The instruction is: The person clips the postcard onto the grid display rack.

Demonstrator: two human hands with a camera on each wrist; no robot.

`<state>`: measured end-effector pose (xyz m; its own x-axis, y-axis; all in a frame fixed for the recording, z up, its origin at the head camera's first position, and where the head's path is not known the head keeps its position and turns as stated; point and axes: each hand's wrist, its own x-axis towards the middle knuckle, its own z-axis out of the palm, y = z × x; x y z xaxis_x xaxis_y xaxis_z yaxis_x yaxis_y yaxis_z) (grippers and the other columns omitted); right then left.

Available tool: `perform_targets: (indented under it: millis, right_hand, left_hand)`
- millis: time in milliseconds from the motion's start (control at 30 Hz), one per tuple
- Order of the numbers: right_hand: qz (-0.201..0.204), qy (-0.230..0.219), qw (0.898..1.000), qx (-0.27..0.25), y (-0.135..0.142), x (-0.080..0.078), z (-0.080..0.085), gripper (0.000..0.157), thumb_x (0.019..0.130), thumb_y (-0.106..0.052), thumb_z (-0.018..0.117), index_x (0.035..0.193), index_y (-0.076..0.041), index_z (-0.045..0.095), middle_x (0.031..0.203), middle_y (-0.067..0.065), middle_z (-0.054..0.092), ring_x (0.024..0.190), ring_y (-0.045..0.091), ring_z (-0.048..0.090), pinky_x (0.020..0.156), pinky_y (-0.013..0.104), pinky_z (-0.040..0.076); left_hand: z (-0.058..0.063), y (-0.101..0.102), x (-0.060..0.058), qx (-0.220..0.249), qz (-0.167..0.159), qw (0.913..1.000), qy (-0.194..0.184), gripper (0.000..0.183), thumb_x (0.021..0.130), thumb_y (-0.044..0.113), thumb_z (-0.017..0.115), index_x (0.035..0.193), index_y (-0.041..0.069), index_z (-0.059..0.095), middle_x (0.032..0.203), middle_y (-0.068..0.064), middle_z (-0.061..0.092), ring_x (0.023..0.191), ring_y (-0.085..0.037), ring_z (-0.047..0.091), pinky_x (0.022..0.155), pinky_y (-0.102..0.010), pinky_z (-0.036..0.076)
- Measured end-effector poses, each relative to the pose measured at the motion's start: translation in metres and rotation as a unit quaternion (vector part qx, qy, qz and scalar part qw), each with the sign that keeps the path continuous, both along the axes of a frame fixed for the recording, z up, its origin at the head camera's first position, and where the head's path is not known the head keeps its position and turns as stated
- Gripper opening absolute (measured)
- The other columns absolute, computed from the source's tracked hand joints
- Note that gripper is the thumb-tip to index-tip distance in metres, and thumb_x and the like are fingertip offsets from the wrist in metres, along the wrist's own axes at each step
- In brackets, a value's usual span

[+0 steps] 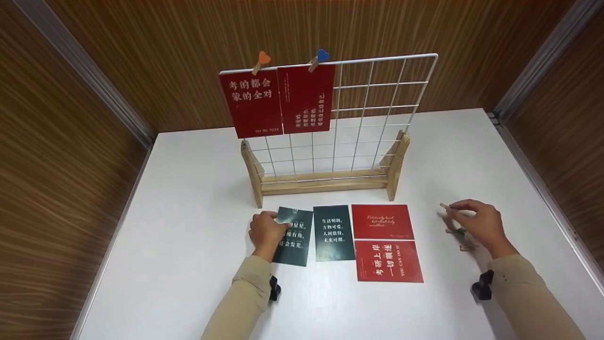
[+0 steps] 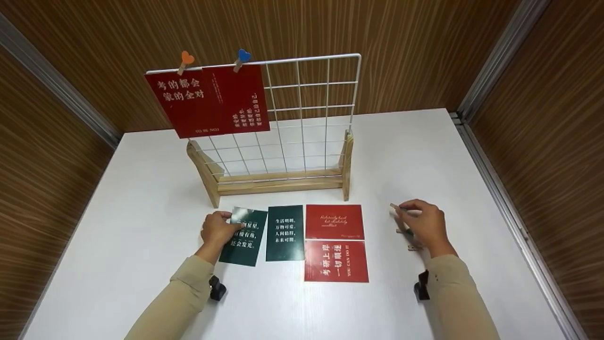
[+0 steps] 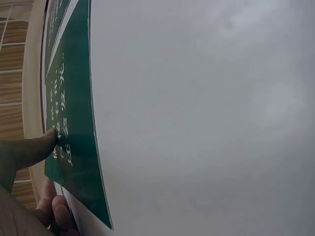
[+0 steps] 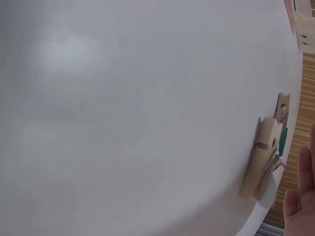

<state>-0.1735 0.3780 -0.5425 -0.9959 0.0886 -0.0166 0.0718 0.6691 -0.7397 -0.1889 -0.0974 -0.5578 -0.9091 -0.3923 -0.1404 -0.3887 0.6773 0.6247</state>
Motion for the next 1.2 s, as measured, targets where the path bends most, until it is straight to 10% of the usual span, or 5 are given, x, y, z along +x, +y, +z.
perform_targets:
  millis: [333,967,1200]
  right_hand:
    - [0.005,0.048,0.999,-0.008,-0.002,-0.001,0.001,0.031,0.088,-0.031,0.070,0.103,-0.003,0.070,0.100,0.014,0.068,0.082,0.000,0.060,0.067,0.012,0.047]
    - [0.027,0.039,0.993,-0.111,0.000,-0.002,0.005,0.033,0.088,-0.021,0.071,0.106,0.006,0.066,0.095,-0.003,0.068,0.084,0.009,0.066,0.066,0.016,0.051]
    - [0.022,0.041,0.991,-0.125,0.002,-0.003,0.006,0.032,0.088,-0.019,0.069,0.108,0.007,0.065,0.096,-0.006,0.066,0.084,0.007,0.065,0.065,0.016,0.050]
  left_hand:
    - [0.003,-0.004,0.001,0.030,-0.005,0.9995,0.009,0.043,0.072,0.016,0.084,0.106,0.006,0.061,0.102,-0.010,0.066,0.091,-0.028,0.059,0.083,-0.042,0.041]
    - [0.016,-0.029,-0.003,0.148,-0.023,0.9888,-0.004,0.033,0.078,-0.002,0.072,0.110,-0.006,0.064,0.102,-0.018,0.066,0.097,-0.030,0.061,0.082,-0.040,0.049]
    - [0.024,-0.040,-0.004,0.241,-0.025,0.9699,-0.025,0.031,0.081,-0.009,0.065,0.112,-0.010,0.062,0.103,-0.020,0.064,0.091,-0.025,0.060,0.077,-0.035,0.050]
